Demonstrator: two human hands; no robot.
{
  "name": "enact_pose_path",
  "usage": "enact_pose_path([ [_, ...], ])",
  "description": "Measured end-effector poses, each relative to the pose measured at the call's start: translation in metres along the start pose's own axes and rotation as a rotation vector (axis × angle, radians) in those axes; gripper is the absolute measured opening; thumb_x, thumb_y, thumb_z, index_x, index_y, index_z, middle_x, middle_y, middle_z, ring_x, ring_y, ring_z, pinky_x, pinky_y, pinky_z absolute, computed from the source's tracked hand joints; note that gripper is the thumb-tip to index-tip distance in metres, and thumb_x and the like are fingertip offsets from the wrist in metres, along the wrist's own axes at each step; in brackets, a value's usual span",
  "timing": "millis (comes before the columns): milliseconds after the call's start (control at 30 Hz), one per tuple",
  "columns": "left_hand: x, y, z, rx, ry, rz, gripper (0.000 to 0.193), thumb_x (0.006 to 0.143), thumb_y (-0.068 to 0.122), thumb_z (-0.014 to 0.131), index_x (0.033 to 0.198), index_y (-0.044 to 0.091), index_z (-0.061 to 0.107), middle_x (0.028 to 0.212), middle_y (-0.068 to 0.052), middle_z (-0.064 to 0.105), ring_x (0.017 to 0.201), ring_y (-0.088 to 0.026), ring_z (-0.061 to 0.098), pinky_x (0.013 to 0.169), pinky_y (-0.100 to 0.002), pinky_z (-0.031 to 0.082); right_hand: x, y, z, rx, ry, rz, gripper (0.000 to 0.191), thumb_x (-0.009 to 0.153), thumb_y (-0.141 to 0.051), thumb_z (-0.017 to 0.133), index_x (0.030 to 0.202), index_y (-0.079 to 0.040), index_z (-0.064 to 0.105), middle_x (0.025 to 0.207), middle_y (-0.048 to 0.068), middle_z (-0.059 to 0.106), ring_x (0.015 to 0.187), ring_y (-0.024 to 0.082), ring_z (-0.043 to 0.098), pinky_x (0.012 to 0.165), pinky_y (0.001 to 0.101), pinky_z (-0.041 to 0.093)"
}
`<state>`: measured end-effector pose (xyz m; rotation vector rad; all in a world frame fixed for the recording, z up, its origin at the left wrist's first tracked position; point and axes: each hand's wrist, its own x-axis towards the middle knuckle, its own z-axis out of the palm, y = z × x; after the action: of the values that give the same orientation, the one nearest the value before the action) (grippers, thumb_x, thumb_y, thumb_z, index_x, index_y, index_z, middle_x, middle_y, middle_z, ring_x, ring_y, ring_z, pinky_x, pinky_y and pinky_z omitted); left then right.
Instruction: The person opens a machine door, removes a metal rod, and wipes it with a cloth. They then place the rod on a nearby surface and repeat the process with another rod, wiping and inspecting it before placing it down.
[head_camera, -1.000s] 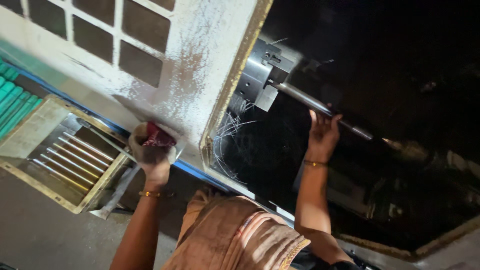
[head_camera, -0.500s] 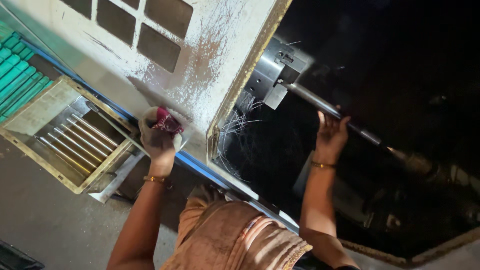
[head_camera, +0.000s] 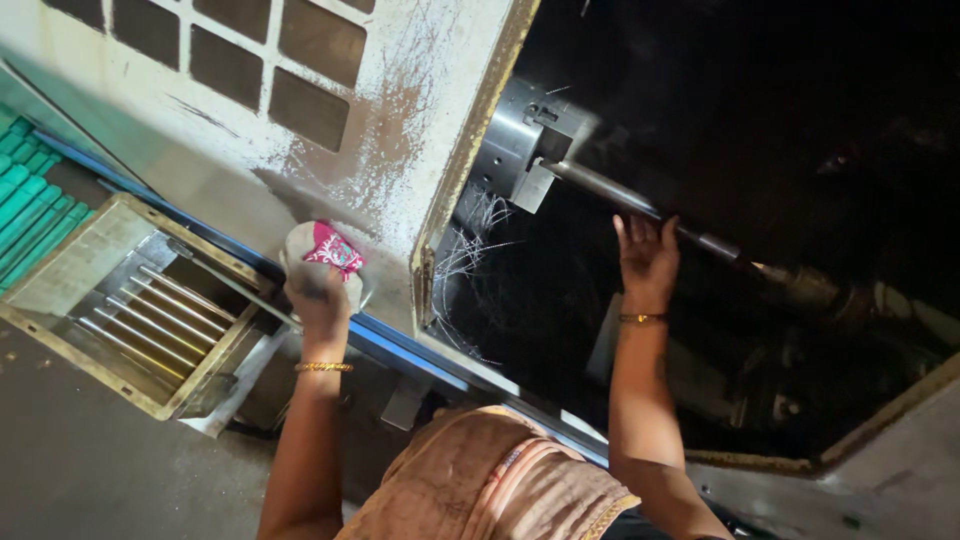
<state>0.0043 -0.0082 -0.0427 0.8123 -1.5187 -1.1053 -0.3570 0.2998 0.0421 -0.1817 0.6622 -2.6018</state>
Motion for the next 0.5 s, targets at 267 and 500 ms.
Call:
enact_pose_path([
  [267, 0.014, 0.039, -0.002, 0.006, -0.004, 0.144, 0.044, 0.093, 0.016, 0.069, 0.132, -0.004, 0.061, 0.116, -0.020, 0.074, 0.107, -0.028, 0.074, 0.094, -0.037, 0.057, -0.054, 0.028, -0.013, 0.179, 0.272, -0.006, 0.053, 0.093, -0.052, 0.063, 0.119, -0.006, 0.069, 0.125, 0.013, 0.070, 0.121, 0.031, 0.063, 0.107, 0.0521, 0.049],
  [500, 0.018, 0.044, -0.009, 0.089, 0.018, 0.504, 0.033, 0.096, 0.011, 0.065, 0.127, -0.002, 0.063, 0.117, -0.023, 0.071, 0.108, -0.043, 0.071, 0.095, -0.046, 0.056, -0.081, 0.063, -0.002, 0.073, 0.301, 0.193, 0.030, 0.097, -0.033, 0.071, 0.122, -0.016, 0.070, 0.132, 0.003, 0.069, 0.129, 0.026, 0.061, 0.111, 0.0470, 0.050],
])
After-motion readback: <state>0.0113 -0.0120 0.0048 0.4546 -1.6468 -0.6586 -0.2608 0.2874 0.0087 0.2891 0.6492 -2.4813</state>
